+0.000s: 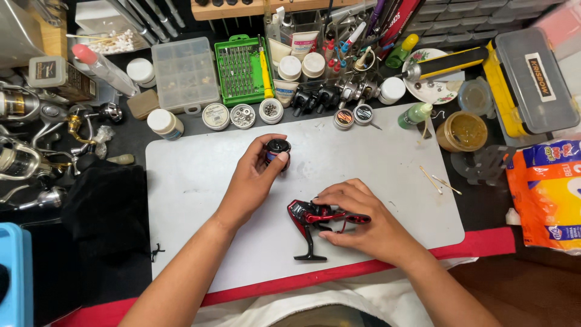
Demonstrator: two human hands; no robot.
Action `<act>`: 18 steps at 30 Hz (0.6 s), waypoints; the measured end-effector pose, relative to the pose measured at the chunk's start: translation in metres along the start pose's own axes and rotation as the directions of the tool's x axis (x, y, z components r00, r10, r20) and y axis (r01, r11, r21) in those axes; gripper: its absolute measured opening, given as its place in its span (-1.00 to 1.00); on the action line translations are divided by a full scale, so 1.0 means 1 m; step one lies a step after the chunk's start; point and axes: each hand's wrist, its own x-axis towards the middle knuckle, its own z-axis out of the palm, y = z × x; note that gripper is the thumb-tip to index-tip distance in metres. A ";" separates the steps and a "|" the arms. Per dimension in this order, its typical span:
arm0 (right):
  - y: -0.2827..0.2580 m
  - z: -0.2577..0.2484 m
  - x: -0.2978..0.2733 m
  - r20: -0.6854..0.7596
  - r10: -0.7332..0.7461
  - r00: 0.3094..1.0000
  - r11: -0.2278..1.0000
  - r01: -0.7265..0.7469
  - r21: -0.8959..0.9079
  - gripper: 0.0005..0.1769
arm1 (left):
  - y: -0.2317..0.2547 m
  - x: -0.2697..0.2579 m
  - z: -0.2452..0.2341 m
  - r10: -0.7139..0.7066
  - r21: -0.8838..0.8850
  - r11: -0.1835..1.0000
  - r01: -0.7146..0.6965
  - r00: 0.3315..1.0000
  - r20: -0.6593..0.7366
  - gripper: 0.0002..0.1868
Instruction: The person disassembles a fishing reel, removes the spool, and uses tweezers to extract washers and bearings. They wipe the work surface, then reassemble the reel by inserting washers and using a screwdriver to tighten the handle.
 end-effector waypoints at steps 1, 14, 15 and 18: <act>-0.005 0.004 0.000 0.002 -0.001 1.000 1.000 0.001 -0.001 -0.44 | 0.002 0.000 0.001 0.001 -0.001 1.000 -0.001 1.000 -0.003 -0.56; -0.036 0.065 0.018 -0.129 -0.053 0.990 0.999 0.053 -0.006 -0.44 | 0.018 -0.001 -0.040 0.263 -0.001 0.965 -0.263 0.965 -0.023 -0.47; -0.038 0.065 0.024 -0.133 -0.041 0.990 0.999 0.041 -0.006 -0.45 | 0.020 -0.001 -0.045 0.365 0.004 0.931 -0.365 0.929 -0.059 -0.47; -0.035 0.068 0.050 -0.125 -0.037 0.991 0.999 0.036 -0.016 -0.43 | 0.029 -0.003 -0.060 0.454 -0.018 0.887 -0.460 0.880 -0.143 -0.52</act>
